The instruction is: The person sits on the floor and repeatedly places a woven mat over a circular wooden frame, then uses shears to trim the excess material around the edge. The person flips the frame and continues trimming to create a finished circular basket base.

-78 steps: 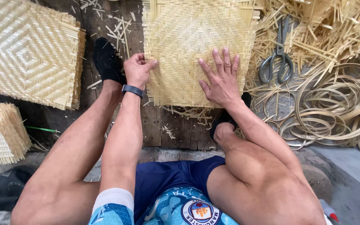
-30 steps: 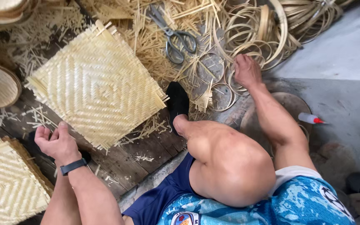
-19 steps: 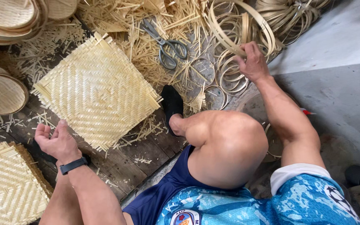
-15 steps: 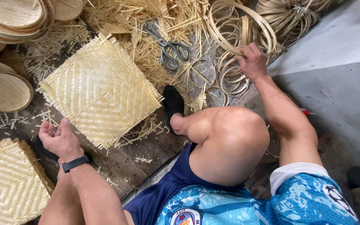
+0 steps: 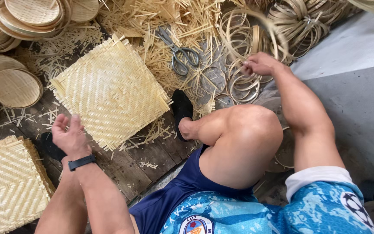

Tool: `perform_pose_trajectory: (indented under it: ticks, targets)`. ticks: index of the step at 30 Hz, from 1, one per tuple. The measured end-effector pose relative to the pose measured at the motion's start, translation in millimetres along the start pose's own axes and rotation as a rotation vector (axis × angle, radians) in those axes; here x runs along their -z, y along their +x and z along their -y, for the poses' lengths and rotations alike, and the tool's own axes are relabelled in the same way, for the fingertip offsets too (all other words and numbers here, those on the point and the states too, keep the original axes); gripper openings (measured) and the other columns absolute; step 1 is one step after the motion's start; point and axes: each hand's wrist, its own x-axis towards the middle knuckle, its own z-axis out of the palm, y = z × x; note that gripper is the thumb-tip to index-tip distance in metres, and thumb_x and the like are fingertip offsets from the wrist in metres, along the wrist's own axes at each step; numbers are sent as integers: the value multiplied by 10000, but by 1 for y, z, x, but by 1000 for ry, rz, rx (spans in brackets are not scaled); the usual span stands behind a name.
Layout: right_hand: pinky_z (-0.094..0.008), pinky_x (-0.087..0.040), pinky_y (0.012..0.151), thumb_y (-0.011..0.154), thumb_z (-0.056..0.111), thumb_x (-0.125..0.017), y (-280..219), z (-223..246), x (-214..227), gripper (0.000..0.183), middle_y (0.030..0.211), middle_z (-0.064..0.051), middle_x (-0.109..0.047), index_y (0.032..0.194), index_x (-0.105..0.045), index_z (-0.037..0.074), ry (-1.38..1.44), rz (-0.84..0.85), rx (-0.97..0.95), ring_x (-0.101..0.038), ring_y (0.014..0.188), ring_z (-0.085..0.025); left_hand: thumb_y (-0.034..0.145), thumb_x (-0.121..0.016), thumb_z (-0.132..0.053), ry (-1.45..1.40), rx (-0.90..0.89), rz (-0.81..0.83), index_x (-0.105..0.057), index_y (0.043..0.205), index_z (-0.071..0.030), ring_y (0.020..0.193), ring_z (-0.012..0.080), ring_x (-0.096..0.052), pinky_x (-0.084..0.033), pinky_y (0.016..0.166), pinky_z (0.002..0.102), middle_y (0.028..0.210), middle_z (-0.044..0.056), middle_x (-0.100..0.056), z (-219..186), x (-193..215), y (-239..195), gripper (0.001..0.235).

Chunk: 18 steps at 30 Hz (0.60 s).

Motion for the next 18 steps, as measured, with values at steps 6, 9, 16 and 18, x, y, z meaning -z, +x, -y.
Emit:
perform_pose_trajectory:
  ticks: [6, 9, 16, 18]
  targets:
    - [-439, -523, 721, 1050, 230, -615, 5, 28, -42, 217, 889, -138, -719, 955, -708, 59, -304, -525, 278, -677, 808, -300, 931, -820, -122, -26, -21, 46, -598, 1299, 1, 1017, 156, -662, -599, 782, 265, 1261, 131, -640, -14, -7, -12, 446]
    - [-447, -531, 688, 1095, 219, -593, -18, 86, -26, 259, 856, -134, -663, 905, -656, 54, -406, -740, 610, -647, 786, -281, 938, -825, -124, 77, -137, -36, -614, 1329, 17, 1002, 211, -678, -587, 857, 299, 1325, 175, -663, -35, -13, -18, 466]
    - [-267, -245, 451, 1146, 335, -423, -78, 261, 57, 331, 599, 43, -295, 868, -429, 155, 620, 70, 690, -274, 487, -55, 1137, -604, -466, -158, -589, 406, -474, 1499, 40, 1417, 287, -502, -495, 1110, 353, 1533, 223, -502, -119, -84, -21, 635]
    - [-242, -252, 493, 1197, 369, -435, -68, 307, 54, 456, 611, 49, -298, 790, -398, 166, 704, 324, 645, -279, 530, -45, 1153, -542, -514, -423, -480, 471, -555, 1417, 21, 1187, 215, -505, -442, 952, 316, 1305, 153, -546, -132, -87, -18, 597]
